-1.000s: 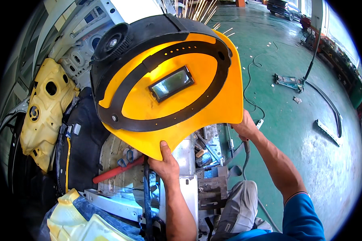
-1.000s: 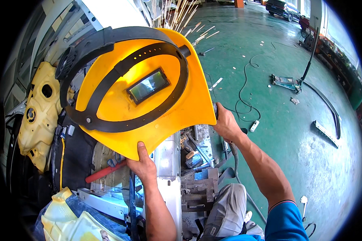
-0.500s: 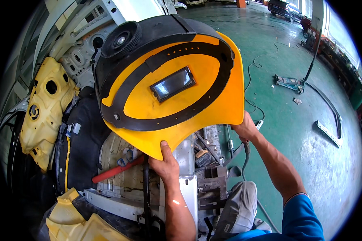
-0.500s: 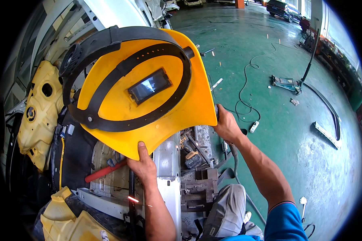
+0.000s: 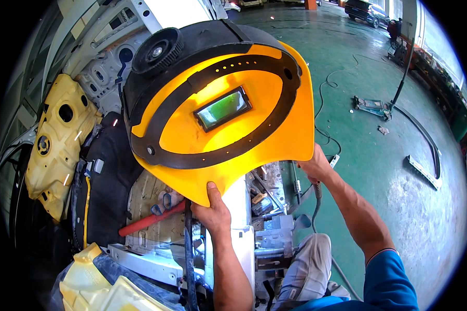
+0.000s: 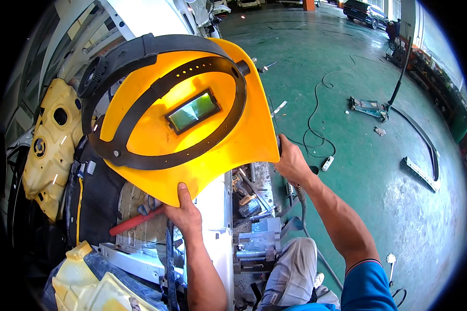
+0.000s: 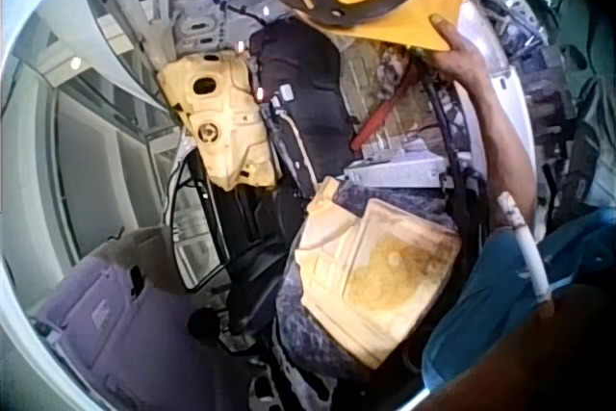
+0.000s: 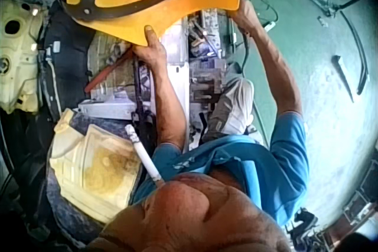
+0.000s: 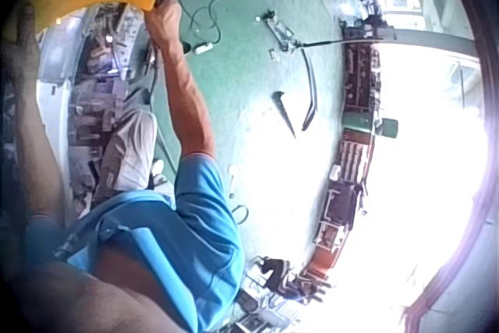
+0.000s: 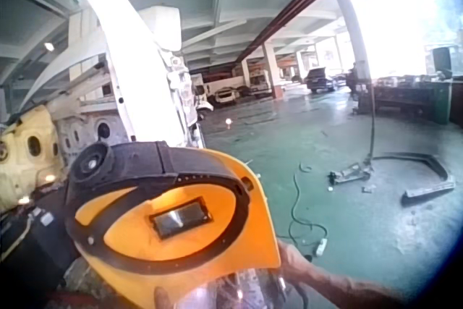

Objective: The person welds a car frame in a workshop. They use a welding torch to join metal parts, frequently adjusting a yellow welding mask for eye protection. The person also uses a hammer to tap the welded area and adjusts the welding machine settings.

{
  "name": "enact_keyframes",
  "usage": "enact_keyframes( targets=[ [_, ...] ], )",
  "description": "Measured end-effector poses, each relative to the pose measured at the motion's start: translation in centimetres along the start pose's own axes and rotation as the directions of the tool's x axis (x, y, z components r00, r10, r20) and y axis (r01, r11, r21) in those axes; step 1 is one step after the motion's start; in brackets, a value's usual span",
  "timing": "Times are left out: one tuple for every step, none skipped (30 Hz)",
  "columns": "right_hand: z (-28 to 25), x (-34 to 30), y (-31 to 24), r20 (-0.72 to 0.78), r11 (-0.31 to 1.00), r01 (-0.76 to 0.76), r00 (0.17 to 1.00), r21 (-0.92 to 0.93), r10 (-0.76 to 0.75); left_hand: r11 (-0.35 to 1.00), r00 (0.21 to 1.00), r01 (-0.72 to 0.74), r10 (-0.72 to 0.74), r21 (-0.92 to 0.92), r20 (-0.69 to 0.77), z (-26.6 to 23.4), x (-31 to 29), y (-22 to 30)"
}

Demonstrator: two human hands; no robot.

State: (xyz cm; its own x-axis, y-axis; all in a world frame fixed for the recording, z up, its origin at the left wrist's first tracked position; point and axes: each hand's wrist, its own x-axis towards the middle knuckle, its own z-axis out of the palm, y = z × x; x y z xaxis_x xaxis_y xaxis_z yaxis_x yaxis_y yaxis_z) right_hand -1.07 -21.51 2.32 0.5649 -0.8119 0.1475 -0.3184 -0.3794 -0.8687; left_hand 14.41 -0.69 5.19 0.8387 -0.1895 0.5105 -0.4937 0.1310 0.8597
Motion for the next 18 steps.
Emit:
enact_keyframes(
  targets=[
    [-0.1, -0.1, 0.0, 0.008, 1.0, -0.02, 1.0, 0.003, 0.02, 1.0, 1.0, -0.014, 0.014, 0.014, 0.017, -0.1, 0.1, -0.4],
    [-0.1, -0.3, 0.0, 0.008, 1.0, -0.02, 1.0, -0.002, 0.02, 0.999, 0.999, -0.031, 0.03, 0.027, 0.033, -0.3, 0.3, -0.9],
    [-0.2, -0.4, 0.1, 0.008, 1.0, -0.019, 1.0, -0.008, 0.019, 0.998, 0.998, -0.047, 0.045, 0.04, 0.05, -0.5, 0.3, -1.2],
    [-0.1, -0.3, 0.5, 0.001, 1.0, 0.002, 1.0, -0.022, -0.002, 0.999, 0.997, -0.044, 0.043, 0.019, 0.06, -0.5, 0.3, -1.2],
    [-0.1, -0.4, 0.6, 0.0, 1.0, 0.006, 1.0, -0.026, -0.006, 0.999, 0.997, -0.039, 0.039, -0.002, 0.072, -0.5, 0.3, -1.0],
    [-0.1, -0.4, 0.7, -0.002, 0.999, 0.011, 1.0, -0.03, -0.011, 0.999, 0.996, -0.034, 0.036, -0.023, 0.084, -0.4, 0.3, -0.9],
    [-0.1, -0.4, 0.7, 0.001, 1.0, 0.002, 1.0, -0.023, -0.002, 0.999, 0.996, -0.028, 0.031, -0.028, 0.085, -0.4, 0.3, -0.8],
    [0.0, -0.4, 0.6, 0.009, 1.0, -0.013, 1.0, -0.01, 0.013, 0.999, 0.996, -0.024, 0.026, -0.031, 0.086, -0.4, 0.3, -0.8],
    [0.0, -0.5, 0.3, 0.016, 1.0, -0.027, 0.999, 0.003, 0.027, 0.999, 0.996, -0.019, 0.021, -0.034, 0.086, -0.5, 0.3, -0.8],
    [0.0, -0.6, -0.2, 0.026, 0.999, -0.048, 0.999, 0.021, 0.047, 1.0, 0.996, -0.017, 0.019, -0.023, 0.088, -0.6, 0.3, -0.9],
    [-0.1, -0.6, -0.5, 0.034, 0.997, -0.068, 0.997, 0.037, 0.067, 1.0, 0.996, -0.016, 0.018, -0.014, 0.091, -0.6, 0.3, -1.0],
    [-0.1, -0.5, -0.3, 0.028, 0.998, -0.052, 0.998, 0.019, 0.051, 1.0, 0.995, -0.015, 0.016, -0.005, 0.094, -0.6, 0.3, -1.1],
    [0.0, -0.4, 0.0, 0.023, 0.999, -0.036, 0.999, 0.001, 0.036, 1.0, 0.995, -0.028, 0.029, -0.01, 0.093, -0.6, 0.3, -1.0],
    [0.0, -0.3, 0.1, 0.019, 1.0, -0.02, 1.0, -0.017, 0.02, 0.999, 0.995, -0.04, 0.041, -0.014, 0.093, -0.5, 0.3, -0.9],
    [0.0, -0.2, 0.1, 0.016, 1.0, -0.007, 1.0, -0.019, 0.007, 0.999, 0.994, -0.052, 0.053, -0.018, 0.092, -0.5, 0.3, -0.9],
    [0.0, -0.2, 0.1, 0.013, 1.0, 0.007, 1.0, -0.02, -0.006, 0.998, 0.994, -0.058, 0.06, -0.021, 0.088, -0.5, 0.3, -0.9],
    [0.0, -0.2, 0.0, 0.01, 1.0, 0.02, 1.0, -0.021, -0.02, 0.998, 0.994, -0.064, 0.066, -0.024, 0.085, -0.4, 0.3, -1.0],
    [0.1, -0.2, 0.1, 0.013, 0.999, 0.027, 1.0, -0.021, -0.026, 0.997, 0.994, -0.071, 0.073, -0.028, 0.082, -0.4, 0.4, -1.0]
  ],
)
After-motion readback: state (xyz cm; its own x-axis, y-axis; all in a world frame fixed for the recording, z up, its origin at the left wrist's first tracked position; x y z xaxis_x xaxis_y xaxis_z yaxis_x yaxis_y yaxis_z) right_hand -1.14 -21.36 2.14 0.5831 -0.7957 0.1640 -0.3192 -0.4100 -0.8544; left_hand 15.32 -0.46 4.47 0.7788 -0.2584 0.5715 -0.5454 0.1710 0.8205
